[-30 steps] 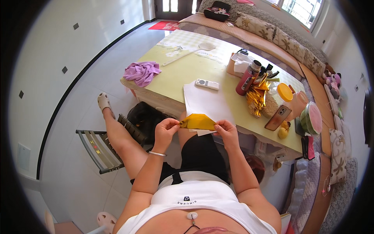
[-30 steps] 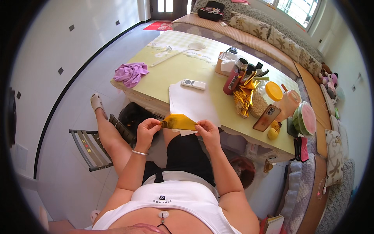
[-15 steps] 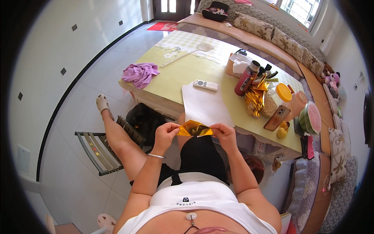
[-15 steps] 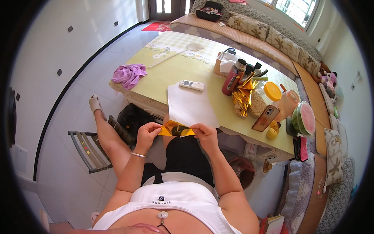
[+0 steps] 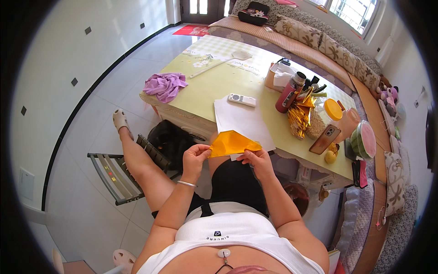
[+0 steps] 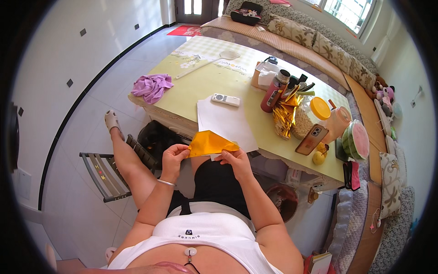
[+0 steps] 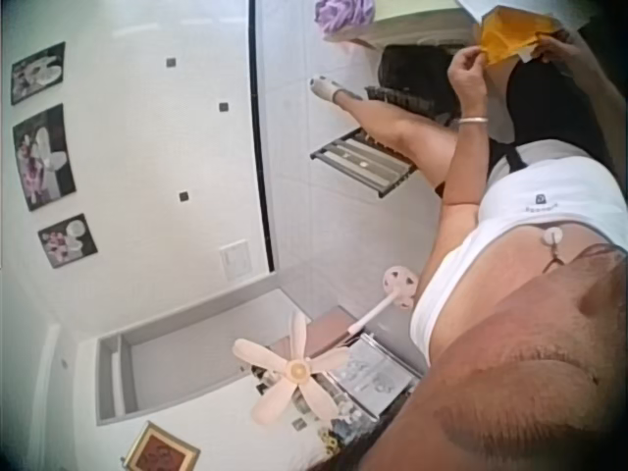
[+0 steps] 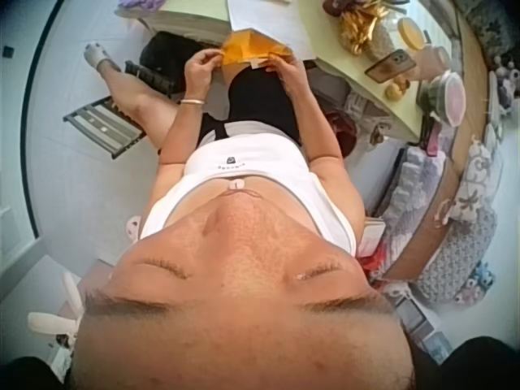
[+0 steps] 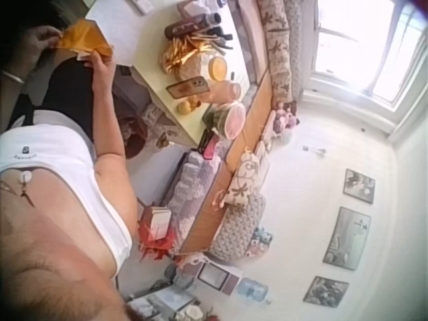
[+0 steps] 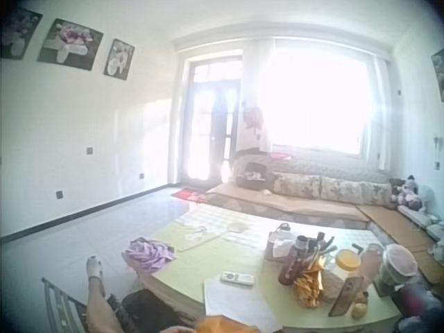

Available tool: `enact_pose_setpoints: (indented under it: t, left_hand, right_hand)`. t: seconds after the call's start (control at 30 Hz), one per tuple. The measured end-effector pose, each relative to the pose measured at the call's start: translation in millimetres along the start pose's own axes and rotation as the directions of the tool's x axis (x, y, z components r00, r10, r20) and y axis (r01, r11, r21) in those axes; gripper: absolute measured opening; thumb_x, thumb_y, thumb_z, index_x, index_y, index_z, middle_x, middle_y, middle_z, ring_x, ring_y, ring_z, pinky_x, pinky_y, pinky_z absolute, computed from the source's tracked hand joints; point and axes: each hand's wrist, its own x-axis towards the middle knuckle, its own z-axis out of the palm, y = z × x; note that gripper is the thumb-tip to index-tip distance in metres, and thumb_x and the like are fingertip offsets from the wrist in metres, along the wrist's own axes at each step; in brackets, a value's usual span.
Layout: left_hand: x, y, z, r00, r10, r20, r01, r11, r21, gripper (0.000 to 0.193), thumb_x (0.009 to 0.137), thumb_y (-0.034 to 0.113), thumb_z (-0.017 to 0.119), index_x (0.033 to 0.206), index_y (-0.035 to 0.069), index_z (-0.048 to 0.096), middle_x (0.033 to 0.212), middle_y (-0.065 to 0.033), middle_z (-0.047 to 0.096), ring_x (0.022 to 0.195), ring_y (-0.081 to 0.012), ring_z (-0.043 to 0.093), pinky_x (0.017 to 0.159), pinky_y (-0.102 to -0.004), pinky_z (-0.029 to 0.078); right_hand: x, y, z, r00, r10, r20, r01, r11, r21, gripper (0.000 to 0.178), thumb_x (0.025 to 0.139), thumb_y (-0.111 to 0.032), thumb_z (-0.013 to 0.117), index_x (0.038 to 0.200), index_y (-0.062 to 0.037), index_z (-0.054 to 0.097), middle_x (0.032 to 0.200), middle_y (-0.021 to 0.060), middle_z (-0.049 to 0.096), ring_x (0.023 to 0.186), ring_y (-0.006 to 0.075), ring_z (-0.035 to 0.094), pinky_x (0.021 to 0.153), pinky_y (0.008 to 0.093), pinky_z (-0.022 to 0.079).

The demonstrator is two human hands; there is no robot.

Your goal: The person sits at a table and folds a sheet of white paper with a gold-colored side into a smaller shape. They repeatedly fold, unfold, and refold the paper, pressing the creases with their fingers.

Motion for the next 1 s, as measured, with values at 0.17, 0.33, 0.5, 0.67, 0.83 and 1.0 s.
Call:
enact_pose_setpoints:
  t: [0.17, 0.33, 0.5, 0.67, 0.83, 1.0]
  left_hand:
    - [-6.4, -12.3, 6.8, 1.000, -0.016, 0.023, 0.016, 1.000, -0.002, 0.011, 0.092, -0.004, 0.071, 0.103, -0.002, 0.074, 0.094, -0.0062, 0.075, 0.084, -0.0119, 0.071, 0.083, -0.0238, 0.058]
    - [-10.3, -27.0, 8.3, 0.993, -0.087, 0.083, 0.089, 0.996, -0.026, 0.010, 0.092, -0.003, 0.072, 0.101, -0.001, 0.071, 0.093, -0.0054, 0.074, 0.084, -0.0113, 0.071, 0.081, -0.0234, 0.058]
    - [-16.5, -40.1, 9.3, 0.980, -0.161, 0.113, 0.163, 0.987, -0.005, 0.008, 0.092, -0.004, 0.071, 0.099, 0.000, 0.069, 0.089, -0.0032, 0.071, 0.081, -0.0088, 0.068, 0.077, -0.0211, 0.055]
    - [-18.8, -40.7, 11.6, 0.975, -0.187, 0.121, 0.195, 0.979, -0.054, 0.010, 0.092, -0.005, 0.070, 0.099, 0.001, 0.067, 0.090, -0.0026, 0.071, 0.080, -0.0078, 0.067, 0.076, -0.0205, 0.054]
    - [-19.1, -43.6, 11.6, 0.982, -0.161, 0.095, 0.164, 0.986, -0.026, 0.009, 0.092, -0.004, 0.070, 0.098, 0.001, 0.067, 0.088, -0.0011, 0.069, 0.079, -0.0062, 0.065, 0.074, -0.0194, 0.053]
    - [-20.0, -47.9, 12.9, 0.988, -0.134, 0.077, 0.134, 0.991, 0.011, 0.007, 0.092, -0.004, 0.070, 0.097, 0.001, 0.068, 0.086, 0.0010, 0.068, 0.077, -0.0045, 0.063, 0.072, -0.0182, 0.051]
  right_hand:
    - [0.3, 3.8, 8.3, 0.998, 0.025, -0.062, -0.022, 0.998, 0.051, 0.028, 0.102, -0.019, 0.067, 0.123, -0.0016, 0.065, 0.109, 0.0092, 0.074, 0.088, 0.0222, 0.076, 0.073, 0.0279, 0.055]
    - [2.2, 14.7, 11.9, 0.992, 0.003, -0.127, -0.008, 0.999, -0.034, 0.027, 0.104, -0.021, 0.066, 0.122, -0.0006, 0.065, 0.106, 0.0098, 0.074, 0.083, 0.0209, 0.076, 0.070, 0.0261, 0.055]
    - [3.0, 19.0, 6.5, 0.993, 0.034, -0.114, -0.041, 0.997, -0.063, 0.025, 0.104, -0.021, 0.065, 0.119, -0.0008, 0.067, 0.099, 0.0094, 0.075, 0.080, 0.0194, 0.075, 0.069, 0.0261, 0.056]
    - [3.9, 25.1, 4.3, 0.991, 0.022, -0.129, -0.032, 0.997, -0.073, 0.026, 0.103, -0.022, 0.067, 0.118, -0.0014, 0.066, 0.099, 0.0085, 0.075, 0.078, 0.0168, 0.074, 0.068, 0.0251, 0.055]
    - [3.8, 23.1, 11.7, 0.986, -0.011, -0.167, -0.008, 0.994, -0.111, 0.026, 0.101, -0.021, 0.070, 0.118, -0.0021, 0.067, 0.101, 0.0067, 0.074, 0.079, 0.0145, 0.071, 0.067, 0.0246, 0.055]
    - [5.0, 30.1, 8.1, 0.985, 0.024, -0.171, -0.045, 0.992, -0.120, 0.025, 0.099, -0.018, 0.072, 0.117, -0.0017, 0.068, 0.104, 0.0058, 0.074, 0.081, 0.0136, 0.070, 0.067, 0.0253, 0.055]
